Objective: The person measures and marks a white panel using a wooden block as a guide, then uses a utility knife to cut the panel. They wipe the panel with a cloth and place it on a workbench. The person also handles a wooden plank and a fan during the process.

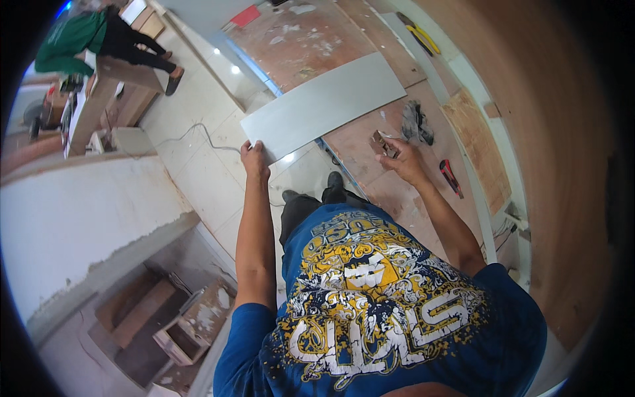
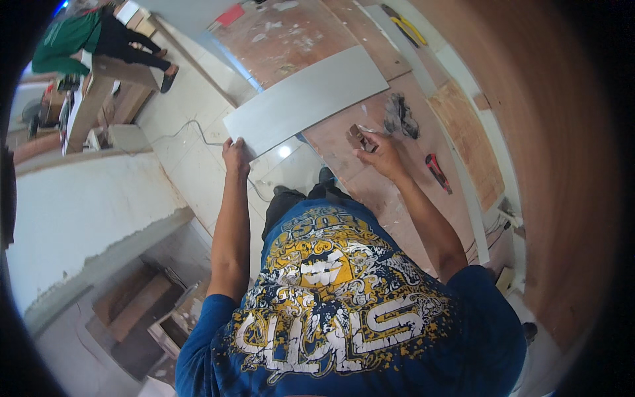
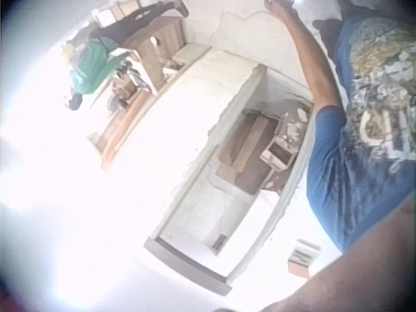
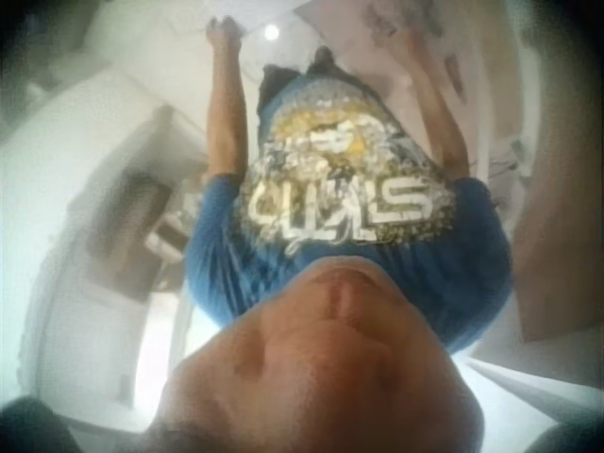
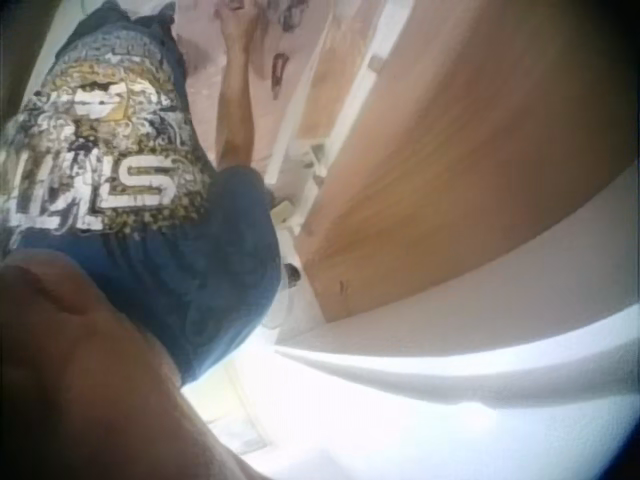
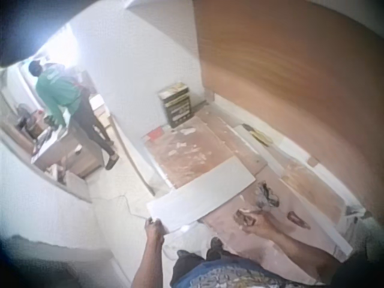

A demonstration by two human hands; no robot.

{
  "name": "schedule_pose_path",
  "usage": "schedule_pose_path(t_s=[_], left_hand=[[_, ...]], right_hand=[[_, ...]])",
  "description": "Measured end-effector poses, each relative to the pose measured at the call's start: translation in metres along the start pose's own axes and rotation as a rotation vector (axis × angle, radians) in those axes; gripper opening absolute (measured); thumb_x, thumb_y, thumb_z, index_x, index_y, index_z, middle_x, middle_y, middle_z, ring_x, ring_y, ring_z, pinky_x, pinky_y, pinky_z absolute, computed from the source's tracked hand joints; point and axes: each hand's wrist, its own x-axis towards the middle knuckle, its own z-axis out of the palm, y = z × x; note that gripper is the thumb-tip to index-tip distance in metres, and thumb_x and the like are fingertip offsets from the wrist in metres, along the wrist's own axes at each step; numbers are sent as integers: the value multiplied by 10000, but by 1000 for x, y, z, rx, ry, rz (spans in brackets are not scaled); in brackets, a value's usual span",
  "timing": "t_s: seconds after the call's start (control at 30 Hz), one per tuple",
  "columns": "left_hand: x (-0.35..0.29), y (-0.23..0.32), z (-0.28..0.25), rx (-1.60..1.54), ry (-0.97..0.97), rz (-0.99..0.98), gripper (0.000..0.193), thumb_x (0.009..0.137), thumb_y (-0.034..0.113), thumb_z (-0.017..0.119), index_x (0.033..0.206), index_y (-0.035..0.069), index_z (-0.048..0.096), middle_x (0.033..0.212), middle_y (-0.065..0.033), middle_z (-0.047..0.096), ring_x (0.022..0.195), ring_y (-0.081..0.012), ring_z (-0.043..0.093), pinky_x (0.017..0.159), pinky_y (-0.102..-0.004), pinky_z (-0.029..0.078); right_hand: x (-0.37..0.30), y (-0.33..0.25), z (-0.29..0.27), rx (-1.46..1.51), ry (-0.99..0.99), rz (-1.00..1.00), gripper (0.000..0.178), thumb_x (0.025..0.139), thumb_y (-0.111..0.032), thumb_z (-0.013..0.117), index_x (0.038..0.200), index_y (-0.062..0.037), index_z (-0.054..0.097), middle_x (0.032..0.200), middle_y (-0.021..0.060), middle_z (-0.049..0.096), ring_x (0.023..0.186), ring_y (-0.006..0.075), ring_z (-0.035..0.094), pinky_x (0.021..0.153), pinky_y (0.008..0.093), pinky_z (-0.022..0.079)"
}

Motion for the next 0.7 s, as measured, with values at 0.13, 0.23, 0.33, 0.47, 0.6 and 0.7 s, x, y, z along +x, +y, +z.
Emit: schedule_pose_path(t_s=[0.13, 0.23, 0.33, 0.47, 0.6, 0.7], left_hand=[[-22, 9, -12, 32, -68, 18, 494, 979, 140, 638, 1432, -17, 522, 1271, -165, 642, 1075, -262, 638, 926, -409, 530], [-52, 20, -23, 72, -121, -20, 500, 1002, 185, 615, 1461, 8, 528, 1279, -147, 657, 1081, -247, 643, 928, -404, 520], [-81, 13, -50, 120, -178, -49, 450, 1011, 207, 609, 1418, 19, 579, 1250, -129, 683, 1077, -234, 654, 920, -388, 515], [-143, -12, -86, 118, -261, -139, 389, 1005, 261, 637, 1317, 28, 648, 1195, -113, 719, 1026, -232, 691, 881, -377, 532], [-212, -24, -84, 152, -543, -62, 526, 998, 379, 662, 1358, 1, 604, 1237, -139, 696, 1068, -252, 692, 916, -373, 547], [-258, -23, -79, 277, -384, 301, 680, 970, 404, 695, 1465, -10, 483, 1411, -214, 564, 1220, -330, 619, 1006, -413, 520]], right_hand=[[2, -8, 25, -87, -172, 13, 649, 830, -227, 866, 1354, 61, 613, 1219, 149, 689, 1106, 192, 648, 959, 325, 516], [3, -16, 42, -131, -247, 21, 658, 836, -242, 864, 1362, 58, 607, 1233, 143, 675, 1120, 202, 641, 968, 338, 515], [6, -18, 59, -108, -325, 27, 651, 850, -252, 857, 1367, 51, 602, 1218, 132, 667, 1106, 194, 643, 934, 333, 529], [4, -49, 99, 132, -510, 304, 626, 887, -218, 824, 1386, 44, 551, 1232, 109, 644, 1084, 160, 639, 966, 287, 495], [-20, -62, 153, 236, -422, 363, 573, 880, -229, 826, 1323, 6, 549, 1126, 94, 642, 1016, 146, 641, 785, 295, 555], [-46, -75, 200, 290, -416, 455, 533, 875, -203, 819, 1280, -3, 536, 1133, 84, 623, 978, 163, 643, 773, 303, 552]])
